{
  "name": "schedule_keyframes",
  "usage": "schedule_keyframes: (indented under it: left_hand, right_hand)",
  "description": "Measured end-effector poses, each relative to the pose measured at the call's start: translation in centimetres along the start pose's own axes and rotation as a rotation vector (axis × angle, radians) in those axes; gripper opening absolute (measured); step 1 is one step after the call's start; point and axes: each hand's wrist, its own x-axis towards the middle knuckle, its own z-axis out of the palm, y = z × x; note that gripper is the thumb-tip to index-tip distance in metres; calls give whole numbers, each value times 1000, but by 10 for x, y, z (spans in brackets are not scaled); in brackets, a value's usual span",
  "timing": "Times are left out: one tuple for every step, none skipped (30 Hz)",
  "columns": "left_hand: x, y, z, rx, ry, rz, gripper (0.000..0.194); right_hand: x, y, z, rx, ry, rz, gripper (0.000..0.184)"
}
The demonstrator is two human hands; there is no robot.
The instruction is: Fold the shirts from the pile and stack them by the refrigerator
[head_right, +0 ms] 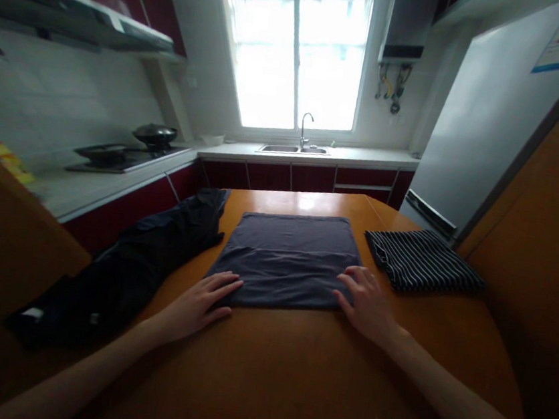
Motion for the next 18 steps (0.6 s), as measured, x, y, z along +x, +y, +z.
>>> schedule_keyframes:
  left_hand:
    - [-6, -2, -3, -2, 10, 27, 45]
    - [-10, -4, -6, 1, 16, 50, 39]
    - [-12, -7, -8, 10, 20, 65, 36]
    - [-13, -8, -9, 22, 21, 74, 36]
    - [-12, -9, -11, 33, 20, 74, 38]
    - [-11, -10, -11, 39, 14, 68, 39]
    - [-9, -10, -12, 40, 2, 57, 39]
    - [-8, -9, -14, 32, -12, 43, 38]
    - [-6, -8, -15, 18, -26, 31, 37]
    - [-6, -7, -17, -2, -41, 22, 36]
    - [-6, -5, -19, -22, -57, 14, 35]
    - [-8, -3, -22, -42, -80, 11, 34]
    - [-11, 0, -25, -57, -108, 9, 33]
    - [-16, 3, -28, -69, -143, 9, 32]
    - [-22, 8, -30, -76, -180, 5, 31]
    - [-31, 14, -33, -84, -218, -1, 31]
    - [-41, 21, -36, -95, -254, -5, 32]
    - [-52, 30, -38, -111, -290, -11, 33]
  right_hand:
    - [-10, -4, -4, 22, -29, -66, 33]
    - [-18, -7, -7, 34, -56, -110, 29]
    - [-24, -9, -8, 33, -76, -132, 26]
    - [-28, -9, -8, 19, -89, -137, 24]
    - [-29, -8, -6, -6, -94, -130, 22]
    - [-29, -7, -5, -37, -93, -120, 22]
    - [-27, -5, -3, -66, -95, -114, 22]
    - [-25, -3, -2, -87, -100, -113, 23]
    - [-22, -3, -1, -97, -109, -117, 24]
    - [-20, -2, -2, -94, -122, -124, 24]
    - [-19, -3, -4, -84, -139, -130, 24]
    - [-20, -5, -8, -70, -165, -134, 24]
    - [-22, -8, -13, -55, -195, -135, 24]
    - [-27, -12, -18, -41, -225, -130, 24]
    - [-33, -17, -24, -28, -256, -123, 24]
    - [-42, -23, -29, -18, -283, -114, 25]
    - [-53, -30, -34, -5, -312, -109, 27]
    - [-66, -37, -38, 12, -343, -109, 28]
